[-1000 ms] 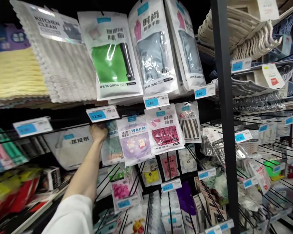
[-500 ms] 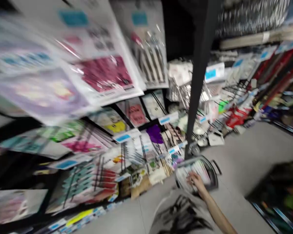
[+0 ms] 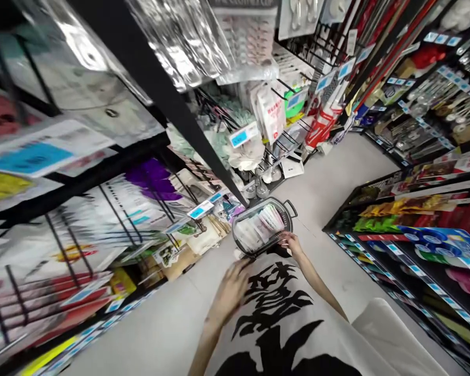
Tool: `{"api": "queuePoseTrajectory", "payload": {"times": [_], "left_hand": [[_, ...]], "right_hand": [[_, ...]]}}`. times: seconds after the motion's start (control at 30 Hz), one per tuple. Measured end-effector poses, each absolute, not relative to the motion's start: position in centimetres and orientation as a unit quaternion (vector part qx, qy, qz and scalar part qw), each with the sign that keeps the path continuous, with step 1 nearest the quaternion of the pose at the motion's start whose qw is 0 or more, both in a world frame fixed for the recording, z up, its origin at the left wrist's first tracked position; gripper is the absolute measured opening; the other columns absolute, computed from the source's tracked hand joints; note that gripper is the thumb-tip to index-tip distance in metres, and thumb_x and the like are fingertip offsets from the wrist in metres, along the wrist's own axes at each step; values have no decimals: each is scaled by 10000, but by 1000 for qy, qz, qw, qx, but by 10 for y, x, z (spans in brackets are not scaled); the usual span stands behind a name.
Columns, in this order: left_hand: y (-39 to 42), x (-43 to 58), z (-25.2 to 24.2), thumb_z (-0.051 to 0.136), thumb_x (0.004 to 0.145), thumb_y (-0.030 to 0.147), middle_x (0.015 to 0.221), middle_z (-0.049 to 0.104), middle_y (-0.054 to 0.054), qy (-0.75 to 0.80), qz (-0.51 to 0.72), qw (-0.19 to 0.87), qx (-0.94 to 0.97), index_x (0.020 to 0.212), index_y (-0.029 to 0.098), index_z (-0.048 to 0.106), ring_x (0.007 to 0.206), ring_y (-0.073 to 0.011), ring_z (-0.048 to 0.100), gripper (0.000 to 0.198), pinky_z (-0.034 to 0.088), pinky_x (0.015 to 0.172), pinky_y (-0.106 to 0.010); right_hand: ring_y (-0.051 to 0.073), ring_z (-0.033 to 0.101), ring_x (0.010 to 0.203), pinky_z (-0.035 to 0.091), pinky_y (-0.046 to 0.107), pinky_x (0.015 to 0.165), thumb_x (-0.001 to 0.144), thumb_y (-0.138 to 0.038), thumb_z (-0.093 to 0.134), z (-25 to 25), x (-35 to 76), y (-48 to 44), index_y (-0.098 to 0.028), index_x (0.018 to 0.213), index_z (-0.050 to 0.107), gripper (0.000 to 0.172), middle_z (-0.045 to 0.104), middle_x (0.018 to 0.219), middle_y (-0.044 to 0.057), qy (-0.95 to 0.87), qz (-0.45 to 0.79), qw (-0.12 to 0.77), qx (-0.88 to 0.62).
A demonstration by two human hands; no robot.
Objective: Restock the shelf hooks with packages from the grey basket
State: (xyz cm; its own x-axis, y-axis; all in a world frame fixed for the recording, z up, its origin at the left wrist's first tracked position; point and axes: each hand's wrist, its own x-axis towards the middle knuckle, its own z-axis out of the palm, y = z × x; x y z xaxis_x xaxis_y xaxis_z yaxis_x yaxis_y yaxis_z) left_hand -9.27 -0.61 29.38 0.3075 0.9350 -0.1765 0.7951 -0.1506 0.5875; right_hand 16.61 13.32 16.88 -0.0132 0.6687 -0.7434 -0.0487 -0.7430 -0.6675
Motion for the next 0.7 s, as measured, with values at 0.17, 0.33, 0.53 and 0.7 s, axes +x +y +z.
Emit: {"api": "queuePoseTrajectory", "payload": {"times": [0.17,0.33,0.53,0.7], "left_hand": [[26,-125,286,371,1020,246,1256,690,-131,609,8,303,733,1315,211,653,1155,-306,627,410,527,965,-472],[31,-109,256,397,998,236,1203,716,-163,629,-82,326,701,1329,176,637,1105,-317,647,413,517,934,-462],[-10,-39,189,331,990,291,1291,687,-164,604,-40,503,617,1337,268,631,1226,-304,643,459,514,1045,-487],[-45,-28,138,250,991,486,1328,683,-177,603,-65,608,512,1409,414,583,1243,-302,645,539,539,944,-449]], "right_hand": [[159,717,703,564,248,648,787,-337,639,151,218,136,-186,990,639,253,753,983,84,-224,658,248,-675],[145,704,688,556,233,609,819,-289,619,124,242,149,-177,988,655,206,749,1027,90,-247,639,208,-698],[162,679,735,567,284,721,807,-177,652,62,242,172,-177,917,714,126,750,935,56,-299,597,128,-733],[244,658,1017,459,358,1035,757,-66,698,-18,223,187,-193,800,746,142,753,970,33,-363,565,50,-740]]}}
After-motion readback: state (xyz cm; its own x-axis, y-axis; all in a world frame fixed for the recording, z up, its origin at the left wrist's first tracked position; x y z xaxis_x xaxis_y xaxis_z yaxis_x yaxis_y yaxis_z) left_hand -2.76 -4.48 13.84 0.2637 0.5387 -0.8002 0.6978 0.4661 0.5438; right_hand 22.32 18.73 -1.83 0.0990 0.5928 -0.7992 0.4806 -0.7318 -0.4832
